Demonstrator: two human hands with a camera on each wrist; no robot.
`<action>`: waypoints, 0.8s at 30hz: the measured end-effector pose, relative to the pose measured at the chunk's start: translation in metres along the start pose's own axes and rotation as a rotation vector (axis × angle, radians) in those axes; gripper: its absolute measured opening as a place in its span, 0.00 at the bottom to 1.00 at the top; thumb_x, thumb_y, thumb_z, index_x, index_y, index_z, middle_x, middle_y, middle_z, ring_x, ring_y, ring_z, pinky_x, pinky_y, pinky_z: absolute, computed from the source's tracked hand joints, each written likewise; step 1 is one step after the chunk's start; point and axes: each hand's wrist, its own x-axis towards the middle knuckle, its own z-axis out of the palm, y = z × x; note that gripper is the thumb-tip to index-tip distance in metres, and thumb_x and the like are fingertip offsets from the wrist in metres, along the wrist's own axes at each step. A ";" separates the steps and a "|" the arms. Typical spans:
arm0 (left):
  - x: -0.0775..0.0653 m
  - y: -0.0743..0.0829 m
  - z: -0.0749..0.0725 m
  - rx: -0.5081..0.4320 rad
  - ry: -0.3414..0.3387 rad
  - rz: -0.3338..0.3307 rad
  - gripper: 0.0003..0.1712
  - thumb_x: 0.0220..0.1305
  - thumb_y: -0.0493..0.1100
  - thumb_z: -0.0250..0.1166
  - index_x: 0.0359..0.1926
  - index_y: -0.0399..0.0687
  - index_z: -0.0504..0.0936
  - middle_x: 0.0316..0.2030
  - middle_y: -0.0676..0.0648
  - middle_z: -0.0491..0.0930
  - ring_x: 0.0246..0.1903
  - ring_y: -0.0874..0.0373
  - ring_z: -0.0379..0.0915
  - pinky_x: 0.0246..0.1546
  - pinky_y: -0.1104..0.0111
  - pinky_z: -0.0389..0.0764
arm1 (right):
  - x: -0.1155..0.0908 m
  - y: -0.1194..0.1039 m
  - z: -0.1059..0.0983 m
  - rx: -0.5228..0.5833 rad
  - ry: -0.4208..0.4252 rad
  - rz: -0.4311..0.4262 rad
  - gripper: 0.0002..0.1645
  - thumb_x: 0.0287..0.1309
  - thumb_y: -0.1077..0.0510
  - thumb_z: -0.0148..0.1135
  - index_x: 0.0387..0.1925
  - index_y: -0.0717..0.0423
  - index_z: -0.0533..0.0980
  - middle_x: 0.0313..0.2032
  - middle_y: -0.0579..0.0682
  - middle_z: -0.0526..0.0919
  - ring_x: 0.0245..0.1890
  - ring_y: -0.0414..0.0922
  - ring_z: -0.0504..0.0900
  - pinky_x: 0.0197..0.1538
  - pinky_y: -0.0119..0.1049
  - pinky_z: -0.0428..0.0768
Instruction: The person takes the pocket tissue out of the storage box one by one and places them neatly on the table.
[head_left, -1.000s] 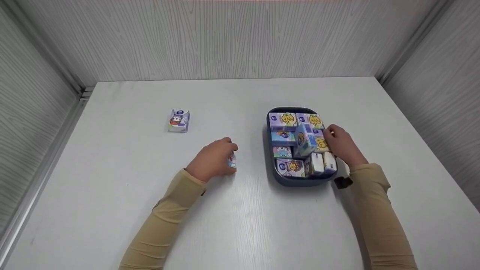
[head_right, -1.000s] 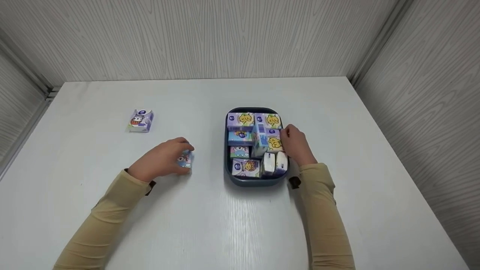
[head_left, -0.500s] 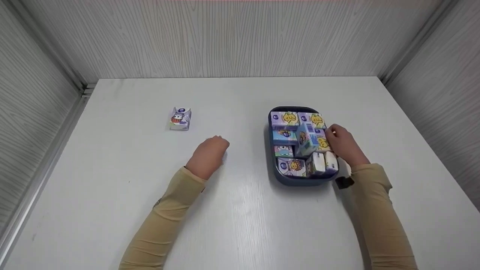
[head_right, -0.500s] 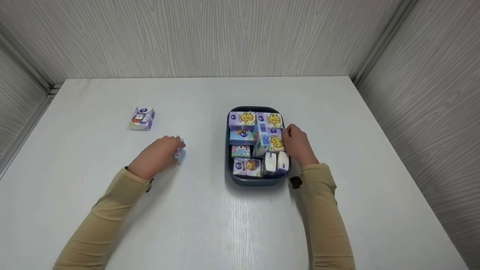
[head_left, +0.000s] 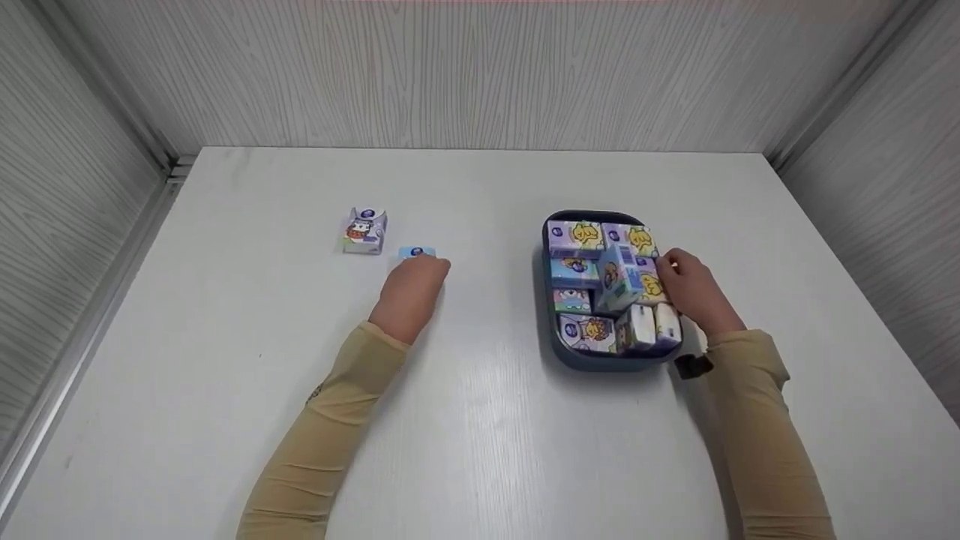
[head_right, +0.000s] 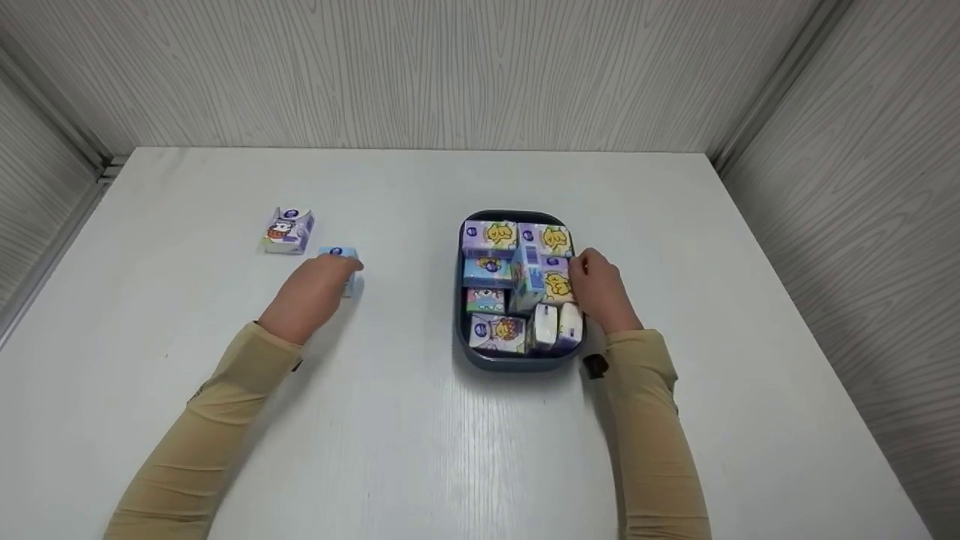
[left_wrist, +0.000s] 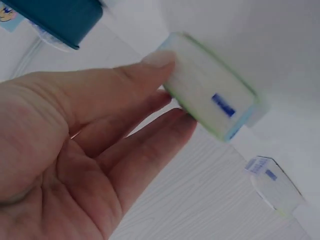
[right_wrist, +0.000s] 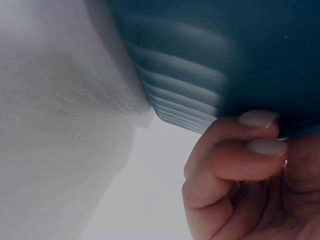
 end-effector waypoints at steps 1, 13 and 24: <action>0.002 -0.002 0.001 -0.003 0.005 -0.010 0.14 0.61 0.22 0.56 0.45 0.34 0.80 0.39 0.36 0.81 0.40 0.42 0.78 0.43 0.57 0.78 | 0.000 0.000 0.000 -0.001 0.002 -0.003 0.26 0.72 0.44 0.35 0.45 0.63 0.67 0.35 0.59 0.74 0.26 0.46 0.73 0.24 0.37 0.74; 0.003 -0.007 0.005 0.046 0.080 -0.156 0.10 0.61 0.24 0.58 0.40 0.32 0.84 0.41 0.33 0.78 0.46 0.39 0.75 0.40 0.52 0.81 | -0.001 0.000 0.001 0.010 0.012 -0.027 0.26 0.73 0.43 0.35 0.43 0.63 0.67 0.33 0.59 0.74 0.24 0.46 0.73 0.23 0.37 0.73; 0.006 -0.018 0.001 -0.002 -0.010 -0.094 0.09 0.65 0.26 0.56 0.44 0.32 0.80 0.41 0.35 0.80 0.44 0.43 0.77 0.47 0.57 0.77 | -0.002 0.001 0.001 0.007 0.013 -0.024 0.26 0.72 0.42 0.35 0.42 0.62 0.67 0.33 0.58 0.73 0.22 0.44 0.72 0.21 0.37 0.73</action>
